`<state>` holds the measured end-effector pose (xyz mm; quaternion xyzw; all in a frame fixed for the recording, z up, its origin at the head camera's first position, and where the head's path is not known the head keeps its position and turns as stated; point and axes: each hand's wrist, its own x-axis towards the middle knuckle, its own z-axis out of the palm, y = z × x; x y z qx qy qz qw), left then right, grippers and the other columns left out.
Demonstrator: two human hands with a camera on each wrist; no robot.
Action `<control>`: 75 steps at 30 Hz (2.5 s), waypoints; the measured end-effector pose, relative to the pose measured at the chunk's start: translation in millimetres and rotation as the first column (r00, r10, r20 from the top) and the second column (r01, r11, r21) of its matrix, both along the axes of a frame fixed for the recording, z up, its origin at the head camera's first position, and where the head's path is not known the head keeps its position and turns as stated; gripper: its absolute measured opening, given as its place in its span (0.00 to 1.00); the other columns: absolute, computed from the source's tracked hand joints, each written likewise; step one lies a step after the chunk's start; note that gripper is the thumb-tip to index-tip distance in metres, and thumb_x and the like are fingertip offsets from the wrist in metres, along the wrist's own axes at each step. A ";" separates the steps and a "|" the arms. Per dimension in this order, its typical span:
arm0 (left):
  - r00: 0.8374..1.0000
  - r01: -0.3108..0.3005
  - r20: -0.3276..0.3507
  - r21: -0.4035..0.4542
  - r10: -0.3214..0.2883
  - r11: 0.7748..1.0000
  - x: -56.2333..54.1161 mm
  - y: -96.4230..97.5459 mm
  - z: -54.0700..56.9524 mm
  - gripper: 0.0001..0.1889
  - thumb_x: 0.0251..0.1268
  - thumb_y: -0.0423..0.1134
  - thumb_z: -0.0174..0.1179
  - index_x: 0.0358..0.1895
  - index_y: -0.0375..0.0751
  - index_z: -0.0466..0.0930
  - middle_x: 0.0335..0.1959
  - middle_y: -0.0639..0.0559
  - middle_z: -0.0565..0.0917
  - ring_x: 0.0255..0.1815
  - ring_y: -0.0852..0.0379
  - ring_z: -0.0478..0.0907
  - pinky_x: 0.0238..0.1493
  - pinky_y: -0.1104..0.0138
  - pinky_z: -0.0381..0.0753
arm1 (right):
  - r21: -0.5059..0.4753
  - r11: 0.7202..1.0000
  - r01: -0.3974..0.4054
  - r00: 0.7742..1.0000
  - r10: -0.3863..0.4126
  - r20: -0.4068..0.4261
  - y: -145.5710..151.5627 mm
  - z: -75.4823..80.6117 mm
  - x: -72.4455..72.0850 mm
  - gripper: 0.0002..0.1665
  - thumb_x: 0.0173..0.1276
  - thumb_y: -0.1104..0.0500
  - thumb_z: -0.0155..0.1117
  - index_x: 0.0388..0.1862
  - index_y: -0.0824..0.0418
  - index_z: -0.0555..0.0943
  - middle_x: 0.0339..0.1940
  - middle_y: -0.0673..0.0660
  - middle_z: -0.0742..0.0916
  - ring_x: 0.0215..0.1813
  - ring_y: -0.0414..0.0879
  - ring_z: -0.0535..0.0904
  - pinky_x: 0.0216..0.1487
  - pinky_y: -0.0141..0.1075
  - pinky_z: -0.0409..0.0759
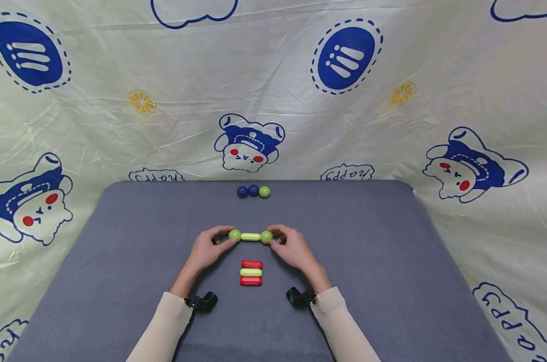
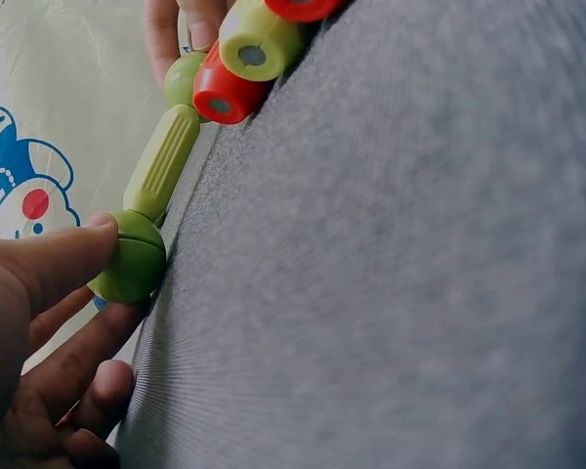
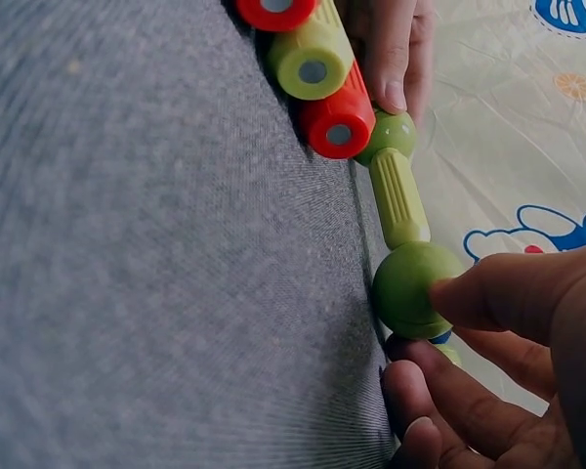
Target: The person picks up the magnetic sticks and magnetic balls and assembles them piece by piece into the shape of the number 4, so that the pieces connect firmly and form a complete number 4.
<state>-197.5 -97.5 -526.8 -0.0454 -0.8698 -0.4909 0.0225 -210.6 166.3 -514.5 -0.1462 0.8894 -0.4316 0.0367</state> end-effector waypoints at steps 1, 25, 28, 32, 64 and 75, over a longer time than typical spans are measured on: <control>1.000 0.001 -0.001 0.004 -0.001 1.000 -0.6 -0.2 0.3 0.17 0.66 0.45 0.72 0.57 0.51 0.88 0.47 0.53 0.89 0.28 0.59 0.70 0.31 0.67 0.67 | 0.002 1.000 -0.001 1.000 0.001 0.002 0.3 -0.2 0.0 0.18 0.71 0.62 0.67 0.59 0.59 0.84 0.50 0.57 0.89 0.41 0.44 0.79 0.44 0.38 0.76; 0.990 -0.130 -0.038 0.068 0.133 0.989 13.3 13.3 8.7 0.16 0.67 0.38 0.69 0.56 0.42 0.83 0.38 0.48 0.90 0.26 0.61 0.73 0.29 0.70 0.69 | 0.007 1.000 0.009 1.000 -0.009 0.020 -15.4 6.9 11.3 0.15 0.67 0.58 0.74 0.51 0.59 0.85 0.42 0.53 0.89 0.38 0.41 0.80 0.41 0.34 0.77; 0.993 -0.106 -0.040 0.070 0.109 0.992 13.9 17.3 9.5 0.16 0.67 0.38 0.69 0.56 0.42 0.84 0.37 0.48 0.91 0.25 0.62 0.72 0.28 0.71 0.69 | -0.005 1.000 -0.012 1.000 0.012 0.015 -17.5 5.6 12.3 0.14 0.68 0.58 0.74 0.50 0.59 0.85 0.41 0.53 0.90 0.37 0.40 0.80 0.40 0.33 0.77; 0.995 -0.088 -0.032 0.055 0.090 0.995 13.6 21.4 9.9 0.16 0.68 0.40 0.68 0.57 0.42 0.85 0.38 0.49 0.91 0.23 0.63 0.71 0.26 0.71 0.68 | -0.020 0.998 -0.055 0.998 0.055 0.020 -20.5 4.1 14.6 0.13 0.69 0.58 0.72 0.50 0.58 0.86 0.41 0.53 0.90 0.37 0.40 0.80 0.40 0.32 0.77; 0.998 -0.060 -0.004 0.006 0.060 0.998 5.3 13.9 9.4 0.15 0.64 0.44 0.73 0.53 0.47 0.88 0.32 0.52 0.91 0.33 0.59 0.86 0.39 0.62 0.80 | 0.041 0.950 -0.311 0.941 0.301 0.154 -4.9 19.5 24.3 0.24 0.70 0.48 0.71 0.60 0.58 0.83 0.43 0.48 0.86 0.40 0.40 0.79 0.40 0.32 0.78; 0.998 -0.065 0.000 0.024 0.065 0.998 5.6 5.7 8.4 0.15 0.63 0.43 0.73 0.52 0.46 0.88 0.31 0.52 0.91 0.26 0.64 0.79 0.33 0.67 0.75 | 0.092 0.928 -0.362 0.922 0.342 0.184 -10.9 21.2 20.2 0.18 0.68 0.50 0.73 0.53 0.56 0.86 0.39 0.46 0.86 0.38 0.39 0.78 0.42 0.32 0.77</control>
